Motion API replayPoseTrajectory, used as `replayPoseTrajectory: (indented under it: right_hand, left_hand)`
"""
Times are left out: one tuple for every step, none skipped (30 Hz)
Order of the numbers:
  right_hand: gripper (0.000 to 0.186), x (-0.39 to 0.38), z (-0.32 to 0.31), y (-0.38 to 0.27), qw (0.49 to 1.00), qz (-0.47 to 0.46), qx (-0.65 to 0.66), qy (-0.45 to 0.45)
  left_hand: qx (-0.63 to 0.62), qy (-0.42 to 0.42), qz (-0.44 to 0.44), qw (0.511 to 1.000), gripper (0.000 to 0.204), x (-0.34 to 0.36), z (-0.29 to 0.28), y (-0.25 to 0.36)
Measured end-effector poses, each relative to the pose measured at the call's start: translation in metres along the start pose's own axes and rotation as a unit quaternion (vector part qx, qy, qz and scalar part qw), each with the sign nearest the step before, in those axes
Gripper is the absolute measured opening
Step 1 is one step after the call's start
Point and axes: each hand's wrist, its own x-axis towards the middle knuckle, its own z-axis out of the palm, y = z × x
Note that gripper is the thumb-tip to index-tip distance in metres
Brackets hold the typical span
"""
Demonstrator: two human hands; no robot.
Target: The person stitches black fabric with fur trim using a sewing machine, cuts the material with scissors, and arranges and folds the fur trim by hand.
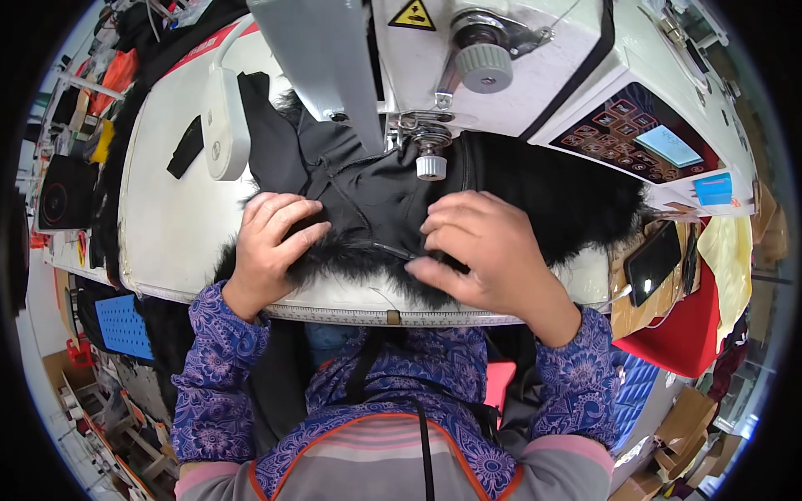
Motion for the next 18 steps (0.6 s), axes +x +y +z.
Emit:
replayPoseTrajectory:
  right_hand:
    - [0.026,-0.005,0.000,-0.003,1.000,0.004,-0.001,0.001]
    - [0.027,-0.009,0.000,-0.006,1.000,0.007,-0.013,-0.014]
    - [0.029,-0.013,0.001,-0.009,0.999,0.009,-0.023,-0.028]
    - [0.034,-0.018,0.005,-0.012,0.998,0.023,-0.029,-0.044]
    - [0.034,-0.021,0.009,-0.015,0.998,0.025,-0.030,-0.043]
    - [0.032,-0.023,0.013,-0.017,0.998,0.021,-0.045,-0.042]
    - [0.029,-0.025,0.016,-0.017,0.997,0.017,-0.056,-0.040]
    - [0.028,-0.027,0.017,-0.016,0.997,0.017,-0.058,-0.043]
    - [0.028,-0.028,0.017,-0.015,0.997,0.017,-0.058,-0.043]
    - [0.028,-0.027,0.017,-0.015,0.997,0.017,-0.057,-0.044]
    - [0.027,-0.027,0.017,-0.015,0.997,0.016,-0.056,-0.046]
    - [0.027,-0.028,0.017,-0.014,0.997,0.015,-0.055,-0.045]
    - [0.025,-0.028,0.018,-0.013,0.997,0.016,-0.060,-0.041]
    - [0.023,-0.028,0.020,-0.012,0.997,0.016,-0.065,-0.038]
    - [0.023,-0.030,0.023,-0.010,0.997,0.014,-0.066,-0.039]
    - [0.022,-0.032,0.027,-0.008,0.999,0.013,-0.047,0.007]
    - [0.022,-0.032,0.029,-0.007,0.998,0.011,-0.029,0.052]
    - [0.022,-0.029,0.026,-0.008,0.998,0.008,-0.030,0.051]
  left_hand:
    - [-0.003,-0.001,0.003,1.000,0.025,0.004,0.000,0.002]
    - [-0.007,0.009,0.016,1.000,0.025,0.010,0.001,0.004]
    - [-0.011,0.019,0.030,0.999,0.025,0.016,0.002,0.007]
    - [-0.027,0.008,0.026,0.999,0.025,0.021,0.004,0.011]
    - [-0.028,0.009,0.028,0.999,0.025,0.022,0.006,0.011]
    - [-0.040,-0.014,0.030,0.999,0.028,0.022,0.010,0.009]
    - [-0.052,-0.040,0.032,0.997,0.032,0.023,0.014,0.008]
    - [-0.049,-0.038,0.040,0.997,0.035,0.022,0.015,0.005]
    - [-0.049,-0.039,0.041,0.997,0.035,0.021,0.014,0.003]
    - [-0.081,-0.061,0.028,0.994,0.038,0.020,0.011,0.002]
    - [-0.114,-0.081,0.014,0.990,0.043,0.021,0.008,0.001]
    - [-0.113,-0.081,0.014,0.990,0.043,0.024,0.005,0.004]
    - [-0.124,-0.068,-0.003,0.990,0.049,0.030,0.003,0.008]
    - [-0.135,-0.054,-0.021,0.989,0.055,0.034,0.002,0.012]
    - [-0.134,-0.052,-0.021,0.989,0.055,0.036,0.005,0.012]
    - [-0.137,-0.037,-0.029,0.989,0.056,0.037,0.008,0.009]
    - [-0.141,-0.021,-0.037,0.989,0.057,0.039,0.012,0.006]
    - [-0.128,-0.007,-0.032,0.991,0.060,0.042,0.016,0.001]
